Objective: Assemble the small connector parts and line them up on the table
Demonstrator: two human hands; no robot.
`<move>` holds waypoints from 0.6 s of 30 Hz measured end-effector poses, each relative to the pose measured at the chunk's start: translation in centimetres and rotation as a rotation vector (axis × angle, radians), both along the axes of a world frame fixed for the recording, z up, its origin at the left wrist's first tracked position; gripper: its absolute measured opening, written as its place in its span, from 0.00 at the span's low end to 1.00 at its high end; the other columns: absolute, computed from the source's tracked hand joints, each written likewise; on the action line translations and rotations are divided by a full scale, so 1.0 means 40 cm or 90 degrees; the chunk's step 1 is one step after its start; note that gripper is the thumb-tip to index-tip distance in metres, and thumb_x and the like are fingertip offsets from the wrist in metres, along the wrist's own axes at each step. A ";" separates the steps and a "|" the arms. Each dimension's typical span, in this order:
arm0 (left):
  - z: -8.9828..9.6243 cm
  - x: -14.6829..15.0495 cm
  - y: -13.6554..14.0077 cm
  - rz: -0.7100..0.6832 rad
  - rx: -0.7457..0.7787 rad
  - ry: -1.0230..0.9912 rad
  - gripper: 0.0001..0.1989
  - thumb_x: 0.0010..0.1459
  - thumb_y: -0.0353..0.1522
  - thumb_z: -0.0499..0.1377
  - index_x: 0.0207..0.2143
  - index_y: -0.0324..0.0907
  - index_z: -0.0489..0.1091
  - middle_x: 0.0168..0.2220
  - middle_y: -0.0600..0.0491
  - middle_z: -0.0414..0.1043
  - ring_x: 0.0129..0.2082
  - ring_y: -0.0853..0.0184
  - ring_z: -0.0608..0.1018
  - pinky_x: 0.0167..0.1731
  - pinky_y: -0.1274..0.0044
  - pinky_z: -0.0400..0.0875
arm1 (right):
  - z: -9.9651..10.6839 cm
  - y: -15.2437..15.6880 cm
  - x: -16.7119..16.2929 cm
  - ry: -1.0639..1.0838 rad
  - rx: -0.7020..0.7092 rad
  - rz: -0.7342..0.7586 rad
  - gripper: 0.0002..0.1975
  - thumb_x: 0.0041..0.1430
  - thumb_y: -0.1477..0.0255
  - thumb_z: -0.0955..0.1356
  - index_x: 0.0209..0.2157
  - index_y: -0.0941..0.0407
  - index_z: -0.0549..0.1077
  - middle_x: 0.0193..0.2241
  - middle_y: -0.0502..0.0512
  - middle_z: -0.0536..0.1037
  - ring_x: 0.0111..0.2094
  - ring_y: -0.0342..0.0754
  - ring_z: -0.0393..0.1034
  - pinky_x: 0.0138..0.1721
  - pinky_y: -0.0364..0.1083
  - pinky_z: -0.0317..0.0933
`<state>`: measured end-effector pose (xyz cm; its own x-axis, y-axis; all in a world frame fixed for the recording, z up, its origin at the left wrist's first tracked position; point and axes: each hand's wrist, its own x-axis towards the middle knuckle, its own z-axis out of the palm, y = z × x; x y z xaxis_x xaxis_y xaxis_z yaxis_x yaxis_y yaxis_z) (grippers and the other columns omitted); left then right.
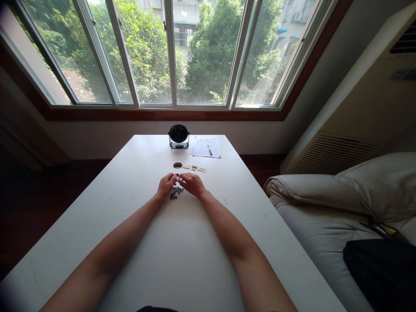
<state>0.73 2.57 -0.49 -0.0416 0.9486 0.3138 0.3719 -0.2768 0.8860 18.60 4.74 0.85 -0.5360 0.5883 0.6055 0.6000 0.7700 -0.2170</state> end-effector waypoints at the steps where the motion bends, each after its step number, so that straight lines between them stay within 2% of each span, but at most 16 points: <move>1: 0.001 0.000 0.000 -0.006 -0.004 0.002 0.16 0.63 0.42 0.52 0.27 0.42 0.69 0.24 0.54 0.69 0.24 0.69 0.75 0.27 0.77 0.67 | 0.002 -0.001 0.000 -0.017 0.016 -0.005 0.08 0.68 0.66 0.65 0.39 0.55 0.73 0.31 0.54 0.77 0.33 0.45 0.70 0.35 0.43 0.56; 4: 0.007 0.002 -0.001 -0.021 -0.007 -0.011 0.17 0.63 0.42 0.52 0.26 0.42 0.68 0.24 0.54 0.69 0.24 0.69 0.75 0.26 0.77 0.67 | 0.006 -0.004 -0.001 -0.039 0.034 -0.022 0.12 0.70 0.66 0.62 0.35 0.56 0.72 0.29 0.54 0.76 0.32 0.45 0.69 0.34 0.43 0.54; 9: 0.016 0.007 -0.007 -0.011 -0.006 -0.051 0.13 0.60 0.42 0.55 0.31 0.42 0.71 0.29 0.53 0.72 0.26 0.68 0.77 0.30 0.75 0.71 | -0.004 0.001 0.001 -0.017 0.011 -0.050 0.12 0.70 0.66 0.63 0.35 0.56 0.72 0.29 0.53 0.76 0.31 0.44 0.69 0.33 0.42 0.54; 14: 0.018 0.009 -0.010 -0.026 0.005 -0.062 0.10 0.58 0.40 0.58 0.33 0.43 0.72 0.29 0.53 0.72 0.26 0.68 0.77 0.29 0.76 0.71 | -0.012 0.005 0.000 0.000 -0.007 -0.058 0.13 0.70 0.65 0.62 0.33 0.56 0.72 0.28 0.53 0.76 0.30 0.44 0.69 0.33 0.42 0.54; 18: 0.015 0.008 -0.011 -0.039 0.011 -0.062 0.12 0.59 0.42 0.57 0.33 0.43 0.72 0.28 0.53 0.71 0.27 0.68 0.77 0.29 0.76 0.71 | -0.005 0.000 -0.001 0.027 -0.013 -0.044 0.10 0.69 0.66 0.63 0.37 0.55 0.72 0.29 0.53 0.77 0.31 0.45 0.70 0.33 0.42 0.55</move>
<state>1.07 2.14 0.13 -0.0144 0.9446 0.3280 0.2667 -0.3125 0.9117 18.55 4.74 0.66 -0.4669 0.6356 0.6148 0.6419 0.7218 -0.2587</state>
